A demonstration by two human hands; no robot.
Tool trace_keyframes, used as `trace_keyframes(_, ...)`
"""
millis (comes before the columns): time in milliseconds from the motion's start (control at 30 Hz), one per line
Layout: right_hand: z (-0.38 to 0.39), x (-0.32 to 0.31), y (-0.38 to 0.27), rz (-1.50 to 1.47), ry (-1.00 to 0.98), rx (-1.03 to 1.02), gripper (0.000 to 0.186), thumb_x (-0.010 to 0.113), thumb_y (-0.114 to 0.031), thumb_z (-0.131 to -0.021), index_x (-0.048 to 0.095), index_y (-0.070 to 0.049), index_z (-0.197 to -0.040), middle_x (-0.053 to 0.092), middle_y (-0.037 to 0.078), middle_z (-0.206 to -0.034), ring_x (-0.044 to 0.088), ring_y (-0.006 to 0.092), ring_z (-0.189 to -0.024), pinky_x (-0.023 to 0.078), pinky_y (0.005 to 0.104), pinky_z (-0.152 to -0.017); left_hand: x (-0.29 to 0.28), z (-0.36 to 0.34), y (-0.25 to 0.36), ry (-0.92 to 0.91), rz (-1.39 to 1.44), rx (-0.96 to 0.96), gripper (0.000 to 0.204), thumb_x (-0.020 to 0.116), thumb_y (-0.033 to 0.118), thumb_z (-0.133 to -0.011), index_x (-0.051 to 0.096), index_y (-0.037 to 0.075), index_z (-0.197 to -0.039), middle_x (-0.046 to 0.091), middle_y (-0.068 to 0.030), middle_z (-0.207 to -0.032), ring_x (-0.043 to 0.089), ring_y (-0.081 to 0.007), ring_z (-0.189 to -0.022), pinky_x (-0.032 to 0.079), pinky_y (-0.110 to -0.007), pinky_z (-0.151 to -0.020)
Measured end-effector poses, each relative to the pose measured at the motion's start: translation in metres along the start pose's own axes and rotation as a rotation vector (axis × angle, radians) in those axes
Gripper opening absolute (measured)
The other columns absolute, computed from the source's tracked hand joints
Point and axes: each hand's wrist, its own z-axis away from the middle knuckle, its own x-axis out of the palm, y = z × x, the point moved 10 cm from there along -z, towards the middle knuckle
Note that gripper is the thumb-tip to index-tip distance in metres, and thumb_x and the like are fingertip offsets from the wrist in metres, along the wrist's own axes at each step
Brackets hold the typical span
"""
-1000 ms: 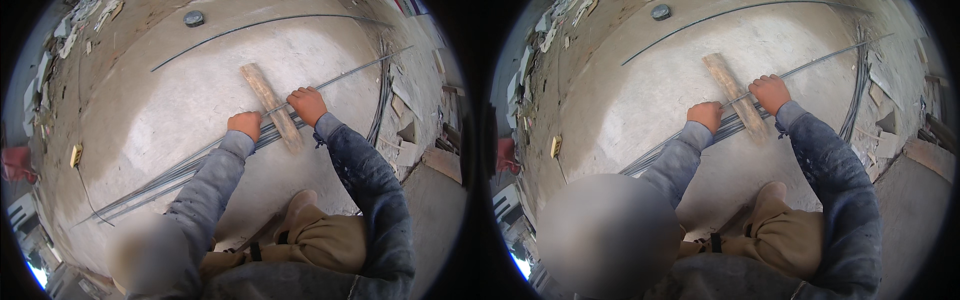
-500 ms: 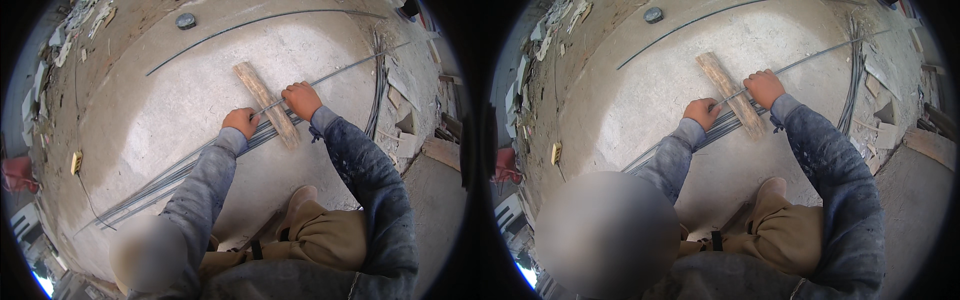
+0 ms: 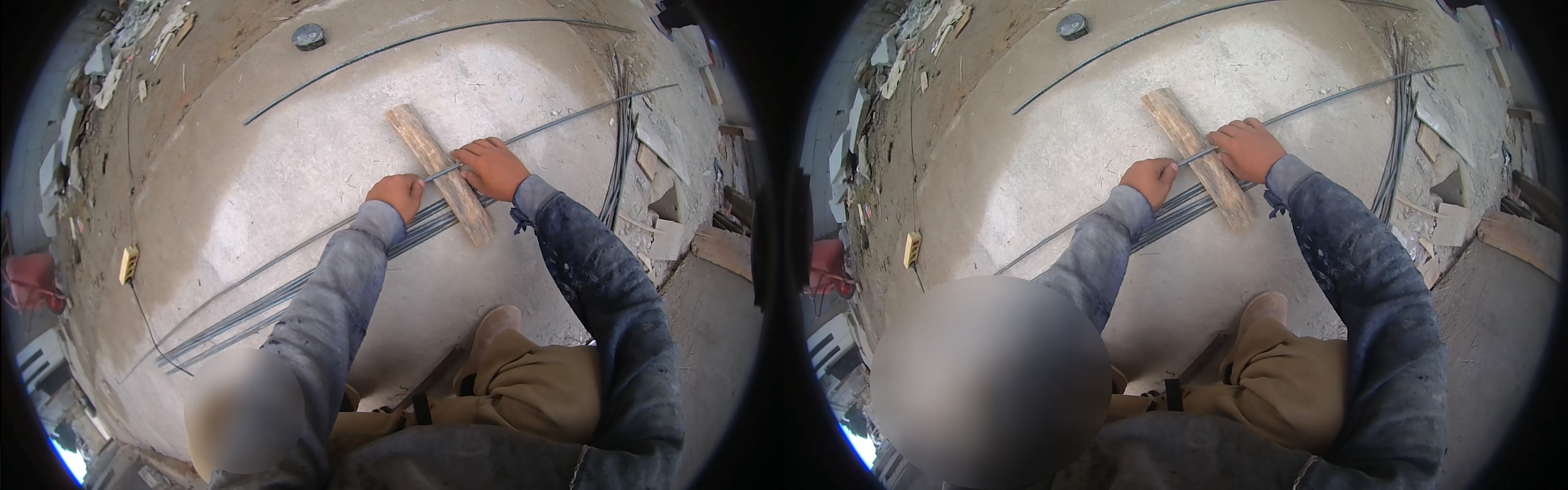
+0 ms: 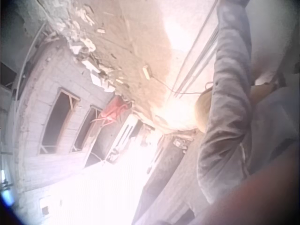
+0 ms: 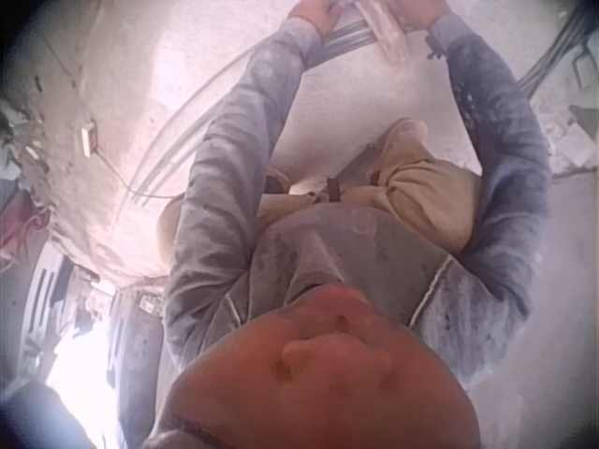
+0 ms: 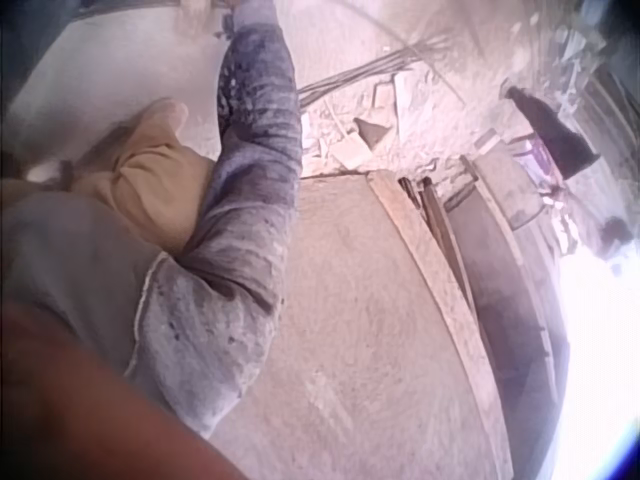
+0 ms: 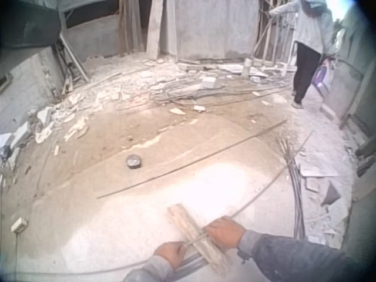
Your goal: The person organizes a bundle of metal rods on a concrete floor, aligns one rod against a wooden block, and cuts through it using an angle grinder.
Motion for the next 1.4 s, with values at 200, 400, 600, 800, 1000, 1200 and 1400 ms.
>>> trace_keyframes(200,-0.006,-0.001,-0.004,-0.052,-0.065,0.045,0.022,0.059,-0.014,-0.082,0.056,-0.008,-0.104,0.062,0.008,-0.096,0.057,0.0254,-0.097,0.043,0.0387,-0.087,-0.009,0.004,0.012,0.091,-0.107,0.147,0.023,0.062,0.023,-0.084,0.068,0.004,-0.095,0.067,-0.0171,-0.087,0.064,-0.0338,-0.082,0.05,-0.04,-0.076)
trace_keyframes(400,-0.007,-0.007,-0.003,-0.052,-0.011,0.041,0.009,0.059,-0.012,-0.08,0.059,-0.007,-0.088,0.062,0.007,-0.089,0.058,0.0263,-0.091,0.046,0.039,-0.079,-0.008,0.006,0.021,0.129,-0.198,0.174,0.02,0.064,0.022,-0.083,0.066,0.003,-0.086,0.065,-0.0161,-0.08,0.063,-0.0335,-0.077,0.05,-0.041,-0.072)
trace_keyframes(600,-0.003,-0.006,-0.006,-0.09,-0.052,0.01,0.008,0.059,-0.014,-0.081,0.061,-0.007,-0.086,0.062,0.008,-0.086,0.06,0.0278,-0.087,0.048,0.0395,-0.076,-0.001,0.007,0.023,0.086,-0.186,0.253,0.018,0.061,0.02,-0.086,0.067,0.003,-0.086,0.064,-0.0174,-0.078,0.062,-0.035,-0.075,0.049,-0.042,-0.07)
trace_keyframes(800,0.002,-0.002,-0.008,-0.05,-0.199,-0.037,0.009,0.059,-0.016,-0.083,0.062,-0.008,-0.085,0.063,0.008,-0.082,0.062,0.0283,-0.081,0.049,0.0402,-0.071,0.004,0.009,0.024,-0.026,-0.052,0.275,0.021,0.059,0.02,-0.088,0.068,0.002,-0.093,0.066,-0.0185,-0.078,0.063,-0.0346,-0.073,0.05,-0.04,-0.069)
trace_keyframes(1000,0.004,0.006,-0.012,-0.03,-0.358,-0.069,0.009,0.059,-0.015,-0.083,0.063,-0.008,-0.087,0.064,0.008,-0.083,0.063,0.0281,-0.082,0.05,0.0407,-0.072,0.024,0.003,0.004,-0.292,0.196,0.134,0.025,0.054,0.023,-0.093,0.067,0.001,-0.093,0.064,-0.015,-0.071,0.06,-0.0244,-0.064,0.048,-0.036,-0.065)
trace_keyframes(1200,0.0,0.009,-0.009,-0.092,-0.335,-0.041,0.013,0.055,-0.018,-0.088,0.063,-0.008,-0.089,0.064,0.009,-0.087,0.061,0.0286,-0.089,0.049,0.0405,-0.077,0.027,0.001,-0.004,-0.232,0.116,0.137,0.03,0.05,0.028,-0.096,0.065,0.002,-0.096,0.064,-0.0155,-0.075,0.06,-0.0271,-0.068,0.048,-0.037,-0.068)
trace_keyframes(1400,0.002,0.012,-0.003,-0.121,-0.295,0.003,0.017,0.053,-0.021,-0.09,0.063,-0.008,-0.094,0.063,0.009,-0.09,0.06,0.0284,-0.091,0.046,0.0409,-0.081,0.027,0.005,-0.003,-0.144,0.095,0.134,0.029,0.05,0.029,-0.095,0.064,0.004,-0.097,0.065,-0.0183,-0.082,0.063,-0.0328,-0.078,0.049,-0.04,-0.073)
